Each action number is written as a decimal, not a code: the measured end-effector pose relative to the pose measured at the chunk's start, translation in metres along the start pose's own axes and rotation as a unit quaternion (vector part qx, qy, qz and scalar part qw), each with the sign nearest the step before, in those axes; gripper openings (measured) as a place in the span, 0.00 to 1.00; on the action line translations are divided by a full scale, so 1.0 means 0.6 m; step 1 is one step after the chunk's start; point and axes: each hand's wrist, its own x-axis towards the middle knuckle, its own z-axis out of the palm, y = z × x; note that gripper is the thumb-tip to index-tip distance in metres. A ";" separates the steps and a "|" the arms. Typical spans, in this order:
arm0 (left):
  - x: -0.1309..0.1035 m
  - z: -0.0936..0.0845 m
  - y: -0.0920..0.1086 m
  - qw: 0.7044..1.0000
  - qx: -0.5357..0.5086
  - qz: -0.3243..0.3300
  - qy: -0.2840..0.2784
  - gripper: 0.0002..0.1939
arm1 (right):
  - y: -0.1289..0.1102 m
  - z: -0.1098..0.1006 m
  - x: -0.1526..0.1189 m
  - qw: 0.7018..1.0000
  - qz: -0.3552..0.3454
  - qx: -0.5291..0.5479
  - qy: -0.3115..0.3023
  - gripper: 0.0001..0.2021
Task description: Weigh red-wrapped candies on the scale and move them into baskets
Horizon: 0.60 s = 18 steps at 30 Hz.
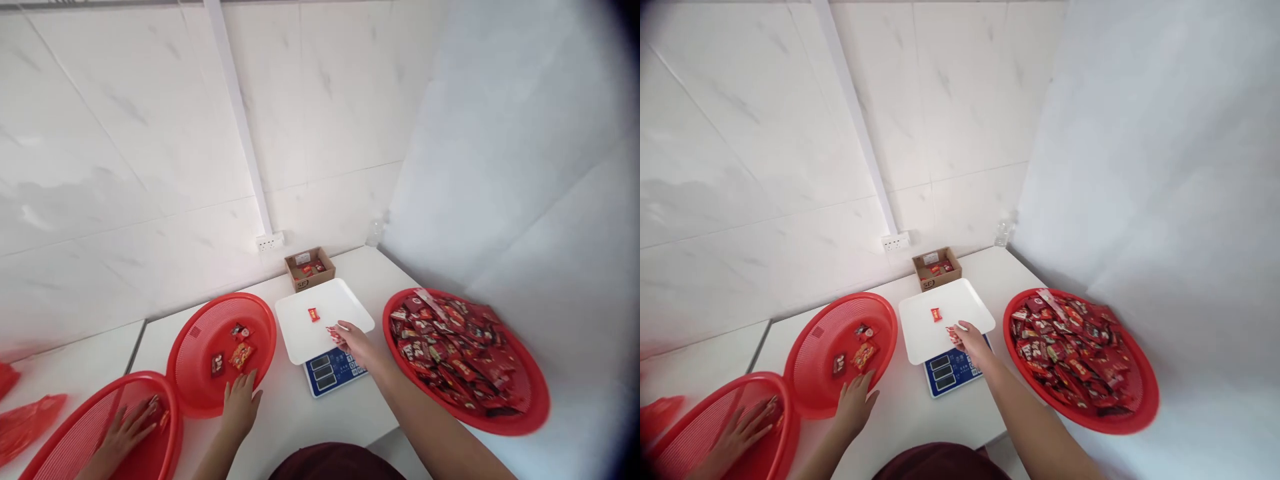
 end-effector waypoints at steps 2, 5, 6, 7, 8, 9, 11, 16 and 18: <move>0.006 0.016 -0.002 0.999 0.000 0.021 0.029 0.24 | 0.004 0.004 -0.003 1.000 -0.018 0.011 0.005 0.27; 0.023 0.035 -0.001 0.994 -0.008 0.060 0.088 0.25 | 0.007 -0.004 -0.011 0.998 -0.055 -0.007 0.036 0.28; 0.029 0.040 0.001 0.991 -0.014 0.077 0.110 0.25 | 0.008 -0.013 -0.014 0.996 -0.068 -0.022 0.053 0.27; 0.035 0.044 0.004 0.987 -0.022 0.095 0.130 0.25 | 0.010 -0.026 -0.019 0.993 -0.083 -0.040 0.073 0.26; 0.040 0.047 0.007 0.982 -0.031 0.113 0.147 0.25 | 0.014 -0.044 -0.024 0.989 -0.097 -0.060 0.096 0.25; 0.043 0.049 0.012 0.978 -0.040 0.129 0.161 0.25 | 0.018 -0.065 -0.030 0.983 -0.111 -0.082 0.123 0.24; 0.047 0.051 0.023 0.969 -0.056 0.158 0.179 0.24 | 0.029 -0.119 -0.045 0.966 -0.133 -0.129 0.182 0.22; 0.040 0.047 0.059 0.949 -0.083 0.214 0.217 0.24 | 0.068 -0.274 -0.085 0.917 -0.113 -0.237 0.300 0.20; 0.034 0.045 0.076 0.942 -0.091 0.234 0.223 0.24 | 0.082 -0.322 -0.095 0.904 -0.082 -0.269 0.323 0.20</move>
